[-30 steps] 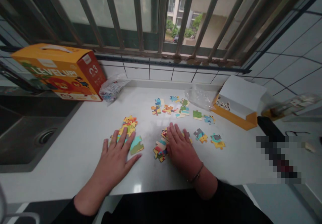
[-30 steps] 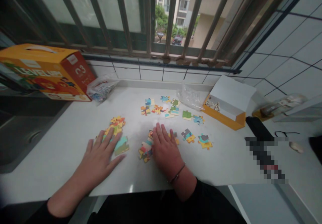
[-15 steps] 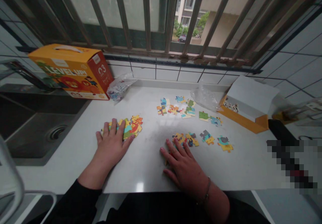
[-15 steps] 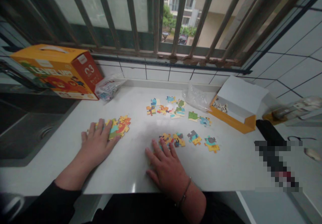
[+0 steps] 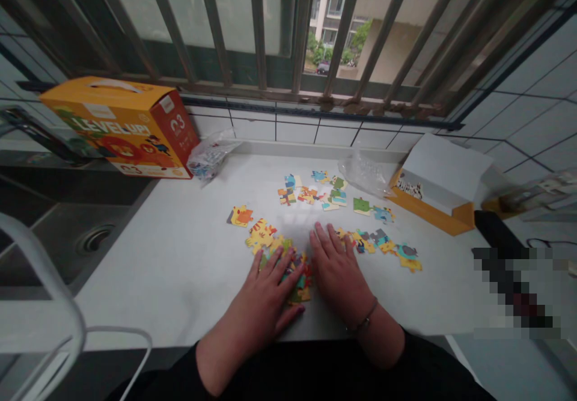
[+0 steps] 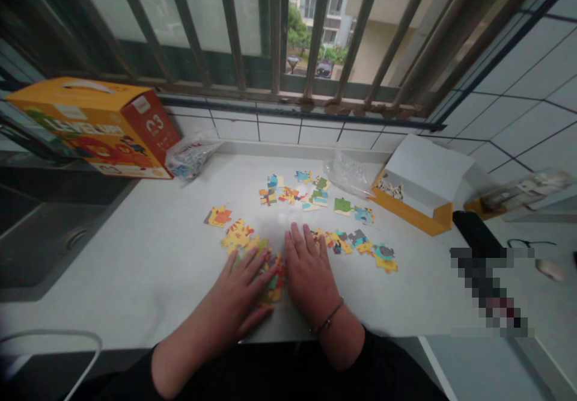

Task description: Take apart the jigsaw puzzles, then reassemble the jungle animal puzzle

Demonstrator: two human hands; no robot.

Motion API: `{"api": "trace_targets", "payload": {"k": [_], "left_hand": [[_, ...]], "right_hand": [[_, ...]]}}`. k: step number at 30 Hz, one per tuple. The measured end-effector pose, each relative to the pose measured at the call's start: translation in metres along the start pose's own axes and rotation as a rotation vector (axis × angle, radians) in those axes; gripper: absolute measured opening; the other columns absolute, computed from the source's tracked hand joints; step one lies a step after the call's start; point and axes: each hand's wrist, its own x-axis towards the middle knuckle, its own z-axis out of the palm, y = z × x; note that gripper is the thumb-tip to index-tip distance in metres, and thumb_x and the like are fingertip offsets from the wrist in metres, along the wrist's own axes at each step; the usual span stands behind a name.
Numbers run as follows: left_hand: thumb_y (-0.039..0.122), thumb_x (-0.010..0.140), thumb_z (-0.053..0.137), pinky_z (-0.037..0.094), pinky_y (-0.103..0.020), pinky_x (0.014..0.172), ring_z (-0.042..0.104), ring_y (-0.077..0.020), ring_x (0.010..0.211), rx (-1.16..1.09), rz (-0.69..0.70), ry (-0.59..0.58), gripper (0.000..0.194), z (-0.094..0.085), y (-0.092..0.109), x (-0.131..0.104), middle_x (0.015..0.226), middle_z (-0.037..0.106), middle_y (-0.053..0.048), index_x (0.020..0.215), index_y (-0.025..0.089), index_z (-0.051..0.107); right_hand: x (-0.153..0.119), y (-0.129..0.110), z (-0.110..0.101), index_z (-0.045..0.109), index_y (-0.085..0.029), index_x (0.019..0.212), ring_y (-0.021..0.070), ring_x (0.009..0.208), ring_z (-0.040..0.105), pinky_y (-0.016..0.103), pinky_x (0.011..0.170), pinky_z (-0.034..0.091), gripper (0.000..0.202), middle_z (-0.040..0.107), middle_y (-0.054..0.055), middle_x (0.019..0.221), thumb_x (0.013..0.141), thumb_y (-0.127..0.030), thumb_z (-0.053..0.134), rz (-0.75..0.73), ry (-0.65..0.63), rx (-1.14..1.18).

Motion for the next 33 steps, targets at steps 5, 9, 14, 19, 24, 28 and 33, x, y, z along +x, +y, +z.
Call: {"api": "trace_targets", "payload": {"k": [5,9,14,19,24,28,33], "left_hand": [[0.043,0.096,0.076,0.019,-0.066,0.14,0.033,-0.0354,0.168,-0.077,0.12,-0.053,0.064,-0.008,0.001,-0.018,0.173,0.05,-0.01,0.157,0.031,0.06],[0.048,0.102,0.071,0.027,-0.067,0.136,0.035,-0.0357,0.167,0.01,0.045,0.021,0.056,-0.014,-0.025,-0.046,0.177,0.045,-0.008,0.155,0.032,0.062],[0.062,0.108,0.057,0.032,-0.065,0.133,0.038,-0.0357,0.165,0.193,-0.031,0.116,0.075,-0.015,-0.067,-0.077,0.181,0.035,-0.009,0.175,0.036,0.033],[0.06,0.109,0.049,0.035,-0.071,0.128,0.032,-0.0453,0.166,0.269,-0.354,0.152,0.071,-0.02,-0.101,-0.073,0.183,0.029,-0.013,0.173,0.029,0.041],[0.057,0.11,0.044,0.034,-0.077,0.124,0.028,-0.0548,0.165,0.296,-0.626,0.167,0.076,-0.031,-0.116,-0.029,0.182,0.023,-0.026,0.173,0.015,0.041],[0.052,0.112,0.043,0.026,-0.077,0.129,0.023,-0.0465,0.169,0.289,-0.494,0.139,0.072,-0.036,-0.107,0.003,0.184,0.023,-0.018,0.175,0.018,0.035],[0.051,0.113,0.045,0.021,-0.077,0.131,0.029,-0.0405,0.169,0.286,-0.32,0.112,0.067,-0.023,-0.084,0.002,0.182,0.029,-0.016,0.174,0.024,0.039]], "right_hand": [[0.014,-0.039,-0.005,0.047,-0.018,0.168,0.035,0.17,0.028,0.064,0.134,0.033,0.055,0.036,0.013,0.18,0.113,-0.025,0.044,-0.206,-0.084,0.137],[0.01,-0.06,-0.001,0.037,-0.024,0.173,0.0351,0.172,0.019,0.064,0.137,0.027,0.069,0.027,0.011,0.184,0.112,-0.05,0.055,-0.307,-0.209,0.208],[-0.003,-0.061,0.008,0.029,-0.027,0.176,0.038,0.173,0.015,0.069,0.136,0.023,0.082,0.015,0.011,0.187,0.108,-0.062,0.058,-0.276,-0.294,0.201],[-0.006,-0.045,0.003,0.035,-0.028,0.175,0.0389,0.173,0.013,0.067,0.136,0.022,0.079,0.013,0.012,0.186,0.108,-0.061,0.06,-0.224,-0.317,0.153],[0.005,-0.034,-0.002,0.039,-0.022,0.174,0.0439,0.172,0.014,0.069,0.135,0.023,0.076,0.017,0.018,0.185,0.107,-0.051,0.062,0.001,-0.276,0.031],[0.02,-0.039,0.0,0.037,-0.014,0.174,0.0429,0.171,0.018,0.071,0.135,0.021,0.074,0.019,0.017,0.184,0.109,-0.042,0.058,0.038,-0.247,-0.003],[0.039,-0.056,0.009,0.036,-0.018,0.174,0.0364,0.172,0.021,0.068,0.136,0.024,0.07,0.023,0.01,0.184,0.111,-0.044,0.054,-0.14,-0.252,0.086]]}}
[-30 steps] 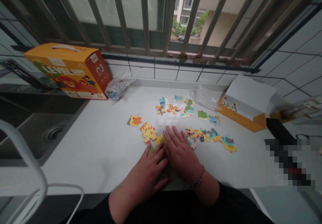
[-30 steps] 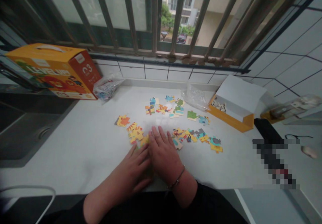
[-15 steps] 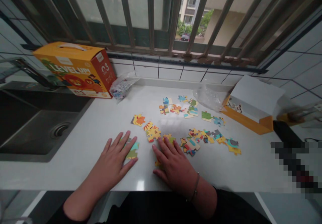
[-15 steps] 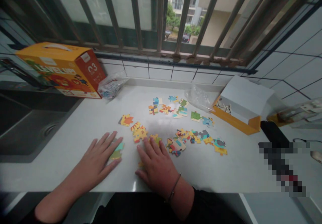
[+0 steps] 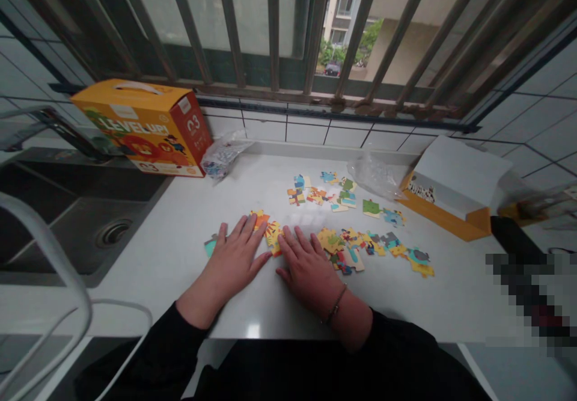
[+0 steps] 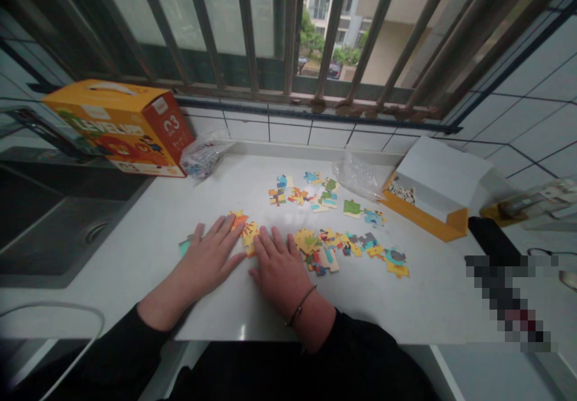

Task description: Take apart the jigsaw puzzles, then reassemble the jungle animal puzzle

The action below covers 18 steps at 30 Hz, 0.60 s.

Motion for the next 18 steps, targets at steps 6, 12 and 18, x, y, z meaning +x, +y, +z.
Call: {"api": "trace_targets", "payload": {"k": [6,12,18], "left_hand": [[0.058,0.111,0.047,0.023,-0.073,0.132,0.03,-0.0418,0.168,-0.002,0.116,0.096,0.07,0.011,0.019,-0.061,0.181,0.032,-0.016,0.173,0.024,0.041],[0.06,0.111,0.048,0.027,-0.064,0.134,0.033,-0.0361,0.167,-0.012,0.251,0.116,0.073,0.007,0.022,-0.102,0.183,0.029,-0.011,0.176,0.03,0.032],[0.059,0.11,0.047,0.029,-0.075,0.129,0.026,-0.0473,0.168,-0.002,-0.125,0.1,0.072,0.01,-0.009,-0.087,0.183,0.027,-0.02,0.171,0.021,0.043]], "right_hand": [[0.0,-0.005,0.002,0.036,-0.019,0.174,0.0363,0.171,0.022,0.068,0.136,0.023,0.068,0.026,0.009,0.183,0.113,-0.044,0.05,0.039,0.016,0.011],[-0.026,-0.008,0.01,0.036,-0.019,0.174,0.0358,0.172,0.019,0.069,0.137,0.019,0.067,0.024,0.01,0.183,0.113,-0.044,0.049,0.062,0.016,-0.002],[-0.057,-0.027,0.02,0.028,-0.024,0.177,0.0331,0.173,0.018,0.065,0.139,0.016,0.072,0.022,0.005,0.184,0.112,-0.042,0.053,-0.072,-0.048,0.062]]}}
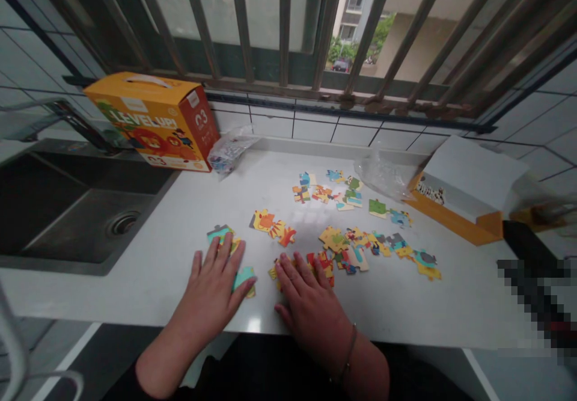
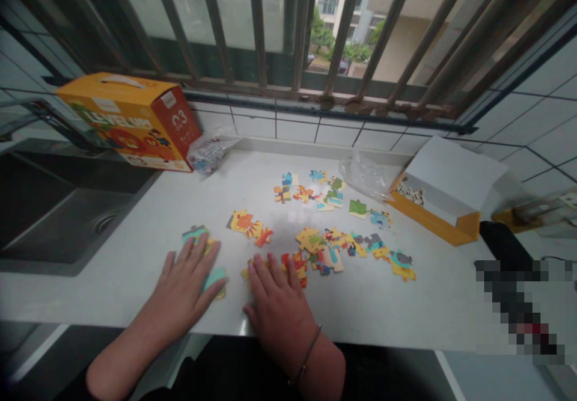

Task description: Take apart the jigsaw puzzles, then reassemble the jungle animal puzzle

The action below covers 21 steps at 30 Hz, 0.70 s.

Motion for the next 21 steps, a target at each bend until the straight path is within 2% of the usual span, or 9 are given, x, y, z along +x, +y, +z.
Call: {"api": "trace_targets", "payload": {"k": [4,8,10,12,14,16,18,21], "left_hand": [[0.059,0.109,0.049,0.029,-0.081,0.125,0.024,-0.052,0.167,0.038,-0.087,-0.086,0.071,-0.005,-0.014,0.03,0.184,0.024,-0.02,0.172,0.028,0.043],[0.063,0.109,0.045,0.025,-0.087,0.121,0.019,-0.0547,0.168,0.033,-0.13,-0.141,0.072,-0.006,-0.012,0.071,0.185,0.019,-0.021,0.174,0.031,0.039],[0.067,0.109,0.043,0.023,-0.088,0.121,0.017,-0.0562,0.168,0.007,-0.127,-0.144,0.076,-0.004,-0.007,0.089,0.185,0.017,-0.022,0.175,0.03,0.038],[0.068,0.109,0.04,0.022,-0.089,0.121,0.016,-0.0565,0.168,-0.012,-0.123,-0.14,0.078,-0.003,0.002,0.102,0.185,0.016,-0.023,0.175,0.027,0.037],[0.066,0.111,0.039,0.021,-0.087,0.123,0.015,-0.055,0.168,-0.01,-0.101,-0.114,0.077,-0.003,0.015,0.107,0.185,0.016,-0.023,0.174,0.023,0.038],[0.061,0.112,0.041,0.017,-0.084,0.128,0.014,-0.0508,0.17,0.0,-0.024,-0.081,0.073,-0.005,0.031,0.105,0.185,0.016,-0.02,0.174,0.021,0.039],[0.055,0.113,0.044,0.014,-0.08,0.131,0.014,-0.0454,0.171,-0.005,0.104,-0.087,0.068,-0.007,0.048,0.097,0.186,0.019,-0.015,0.173,0.024,0.04],[0.051,0.112,0.049,0.014,-0.079,0.132,0.021,-0.0406,0.171,-0.046,0.273,-0.155,0.066,-0.008,0.068,0.082,0.185,0.025,-0.011,0.173,0.03,0.038]], "right_hand": [[-0.006,-0.004,-0.002,0.027,-0.03,0.177,0.0343,0.172,0.018,0.068,0.139,0.014,0.072,0.019,0.001,0.186,0.111,-0.042,0.054,-0.025,-0.03,0.036],[-0.009,-0.002,-0.006,0.033,-0.041,0.174,0.0397,0.172,0.016,0.076,0.134,0.018,0.071,0.015,0.0,0.187,0.109,-0.048,0.06,-0.004,-0.001,0.007],[-0.014,0.0,-0.005,0.033,-0.039,0.175,0.0406,0.171,0.021,0.076,0.133,0.021,0.073,0.021,0.004,0.186,0.108,-0.047,0.061,0.051,0.05,-0.027],[-0.023,0.002,-0.001,0.034,-0.032,0.176,0.0395,0.168,0.03,0.071,0.135,0.023,0.073,0.031,0.01,0.183,0.109,-0.046,0.059,0.144,0.114,-0.059],[-0.032,0.005,0.003,0.035,-0.026,0.175,0.0377,0.165,0.038,0.067,0.136,0.025,0.07,0.038,0.013,0.18,0.111,-0.046,0.054,0.214,0.162,-0.081],[-0.039,0.008,0.006,0.035,-0.024,0.175,0.0369,0.164,0.039,0.066,0.136,0.026,0.069,0.039,0.013,0.179,0.112,-0.046,0.051,0.231,0.175,-0.09],[-0.041,0.012,0.006,0.035,-0.023,0.175,0.0369,0.166,0.036,0.067,0.136,0.024,0.069,0.035,0.012,0.181,0.112,-0.047,0.051,0.21,0.161,-0.091],[-0.034,0.016,0.0,0.036,-0.022,0.174,0.0376,0.167,0.033,0.07,0.137,0.019,0.07,0.032,0.013,0.182,0.112,-0.048,0.053,0.194,0.141,-0.092]]}}
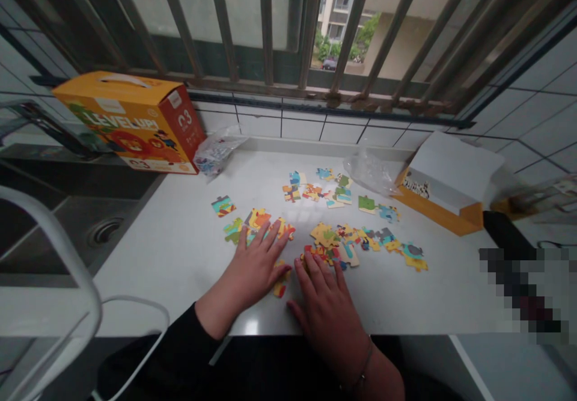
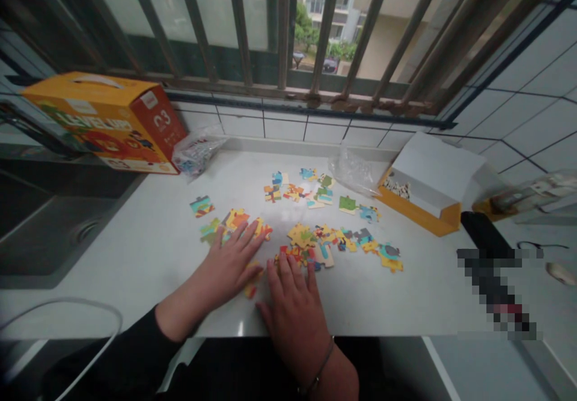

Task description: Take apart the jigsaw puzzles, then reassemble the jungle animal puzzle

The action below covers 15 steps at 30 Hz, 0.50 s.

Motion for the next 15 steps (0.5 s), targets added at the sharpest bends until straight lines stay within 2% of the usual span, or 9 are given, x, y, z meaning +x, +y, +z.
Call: {"api": "trace_targets", "payload": {"k": [2,5,11,15], "left_hand": [[0.053,0.11,0.052,0.015,-0.079,0.132,0.023,-0.0408,0.17,-0.019,0.046,-0.03,0.068,0.003,0.007,-0.007,0.185,0.024,-0.01,0.173,0.032,0.038],[0.055,0.109,0.054,0.017,-0.081,0.131,0.022,-0.0435,0.17,-0.02,0.035,-0.035,0.069,0.006,0.005,-0.02,0.185,0.023,-0.007,0.173,0.035,0.04],[0.055,0.111,0.048,0.019,-0.084,0.127,0.019,-0.046,0.17,0.039,-0.114,0.007,0.067,0.006,-0.017,-0.046,0.185,0.022,-0.004,0.174,0.037,0.036],[0.058,0.11,0.045,0.019,-0.087,0.125,0.018,-0.0497,0.169,0.064,-0.246,0.021,0.068,0.004,-0.031,-0.044,0.185,0.022,-0.006,0.174,0.035,0.039]], "right_hand": [[0.011,0.001,-0.004,0.039,-0.021,0.173,0.0376,0.167,0.033,0.07,0.136,0.019,0.068,0.031,0.014,0.182,0.112,-0.048,0.052,0.004,-0.008,0.001],[0.032,0.001,-0.008,0.04,-0.02,0.173,0.0366,0.168,0.032,0.07,0.135,0.024,0.068,0.029,0.014,0.182,0.113,-0.051,0.05,-0.007,-0.037,0.017],[0.073,-0.008,-0.006,0.039,-0.022,0.173,0.0354,0.17,0.026,0.069,0.136,0.022,0.072,0.026,0.012,0.183,0.113,-0.06,0.047,-0.049,-0.07,0.061],[0.078,-0.022,0.0,0.036,-0.021,0.174,0.0348,0.172,0.021,0.068,0.136,0.021,0.077,0.021,0.012,0.185,0.111,-0.063,0.05,-0.083,-0.059,0.071]]}}
